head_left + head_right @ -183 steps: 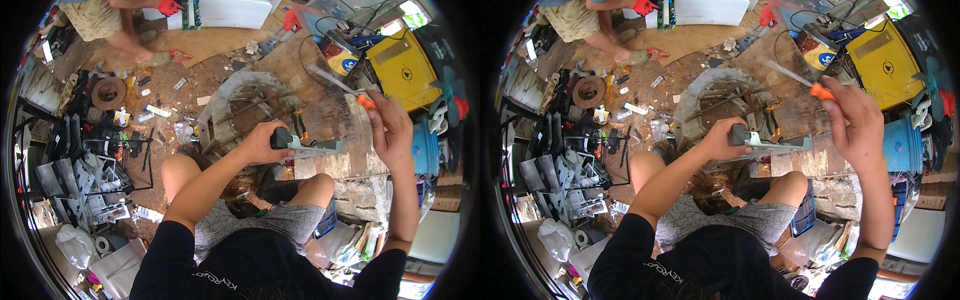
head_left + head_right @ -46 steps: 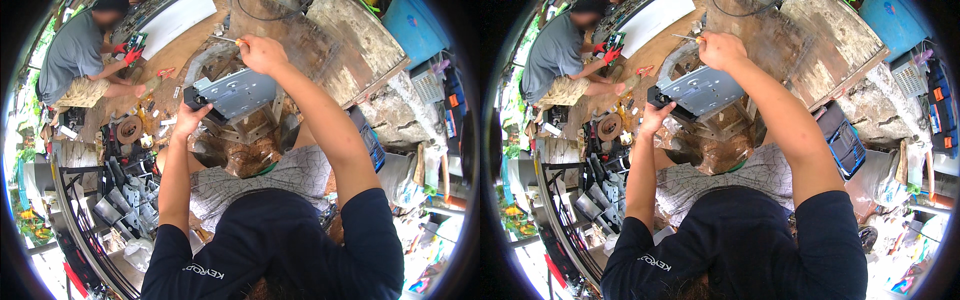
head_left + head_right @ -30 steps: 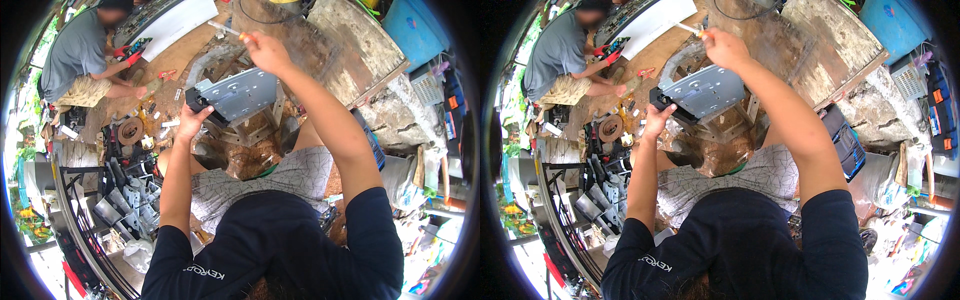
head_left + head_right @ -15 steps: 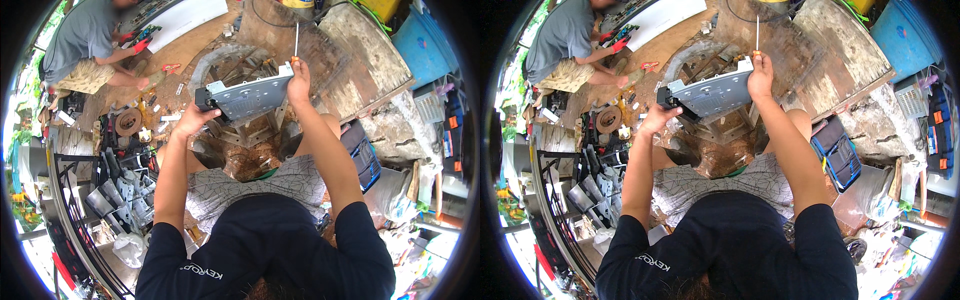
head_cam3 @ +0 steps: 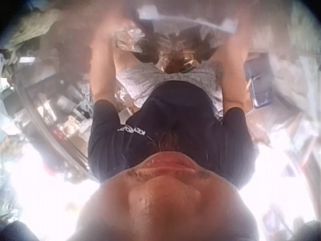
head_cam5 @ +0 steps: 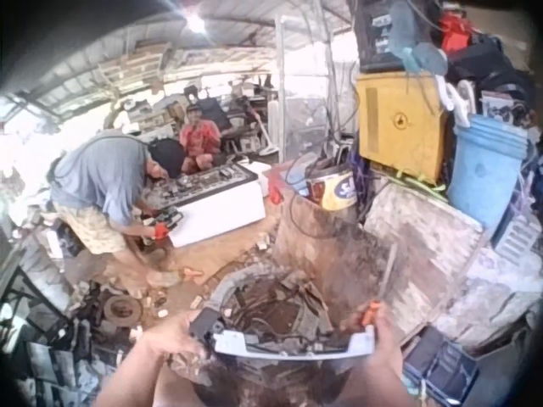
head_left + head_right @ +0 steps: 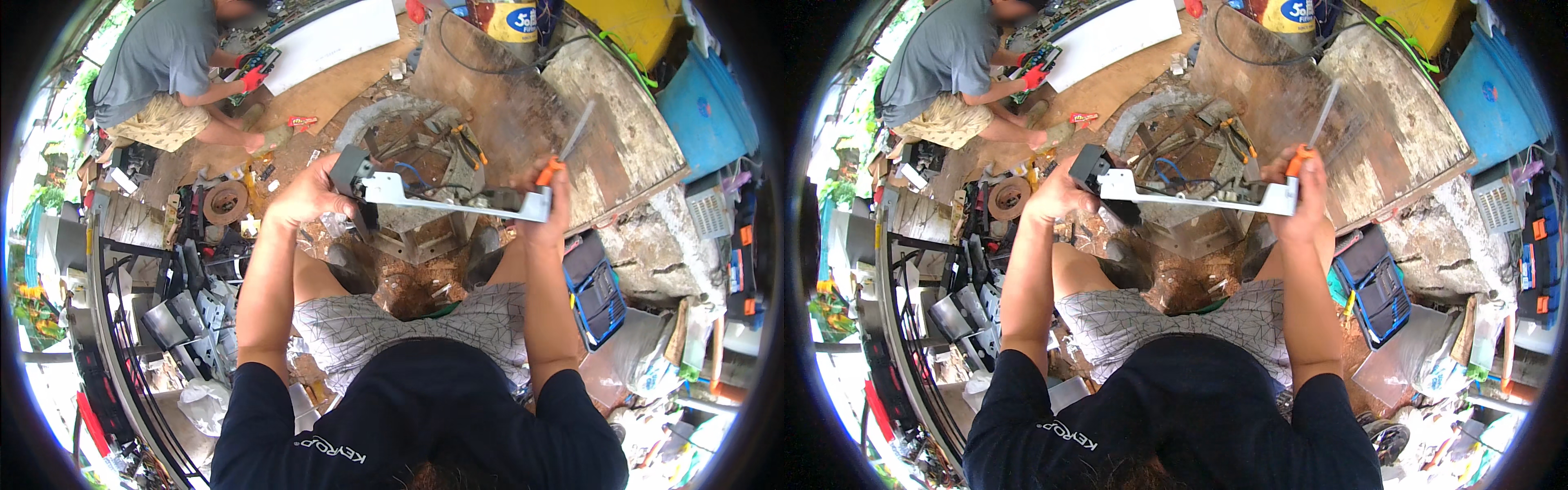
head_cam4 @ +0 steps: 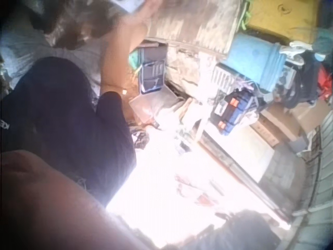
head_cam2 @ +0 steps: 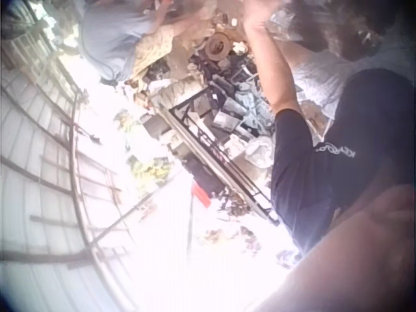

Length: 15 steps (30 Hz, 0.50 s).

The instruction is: The person disassembles an electronic receiver by using a screwdriver to remove screws from the metal casing and extracting the internal circuit boards.

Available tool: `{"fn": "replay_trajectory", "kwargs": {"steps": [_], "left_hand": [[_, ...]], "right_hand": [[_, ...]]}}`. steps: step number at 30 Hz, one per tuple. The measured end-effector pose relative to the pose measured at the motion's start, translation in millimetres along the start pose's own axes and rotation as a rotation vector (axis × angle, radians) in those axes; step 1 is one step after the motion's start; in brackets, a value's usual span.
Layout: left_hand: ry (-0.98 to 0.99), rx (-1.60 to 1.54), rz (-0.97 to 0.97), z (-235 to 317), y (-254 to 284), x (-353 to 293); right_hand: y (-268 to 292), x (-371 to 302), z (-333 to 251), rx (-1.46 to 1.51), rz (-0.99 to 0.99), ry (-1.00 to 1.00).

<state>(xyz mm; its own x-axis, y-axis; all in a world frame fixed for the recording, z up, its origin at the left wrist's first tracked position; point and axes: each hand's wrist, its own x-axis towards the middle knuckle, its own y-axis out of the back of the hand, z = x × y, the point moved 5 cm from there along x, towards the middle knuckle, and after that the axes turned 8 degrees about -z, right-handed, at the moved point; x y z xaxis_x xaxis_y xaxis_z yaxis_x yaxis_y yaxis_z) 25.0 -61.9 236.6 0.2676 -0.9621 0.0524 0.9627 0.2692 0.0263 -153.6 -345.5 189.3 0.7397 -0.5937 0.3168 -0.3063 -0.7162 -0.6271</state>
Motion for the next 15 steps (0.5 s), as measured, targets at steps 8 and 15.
{"fn": "replay_trajectory", "kwargs": {"steps": [8, 15], "left_hand": [[-0.147, 0.058, 0.171, 36, -41, 12], [-0.292, 0.807, 0.353, 79, -27, 21]], "right_hand": [[-54, -4, -79, -0.193, -0.474, 0.115], [-54, 0, -58, -0.261, -0.367, 0.073]]}}
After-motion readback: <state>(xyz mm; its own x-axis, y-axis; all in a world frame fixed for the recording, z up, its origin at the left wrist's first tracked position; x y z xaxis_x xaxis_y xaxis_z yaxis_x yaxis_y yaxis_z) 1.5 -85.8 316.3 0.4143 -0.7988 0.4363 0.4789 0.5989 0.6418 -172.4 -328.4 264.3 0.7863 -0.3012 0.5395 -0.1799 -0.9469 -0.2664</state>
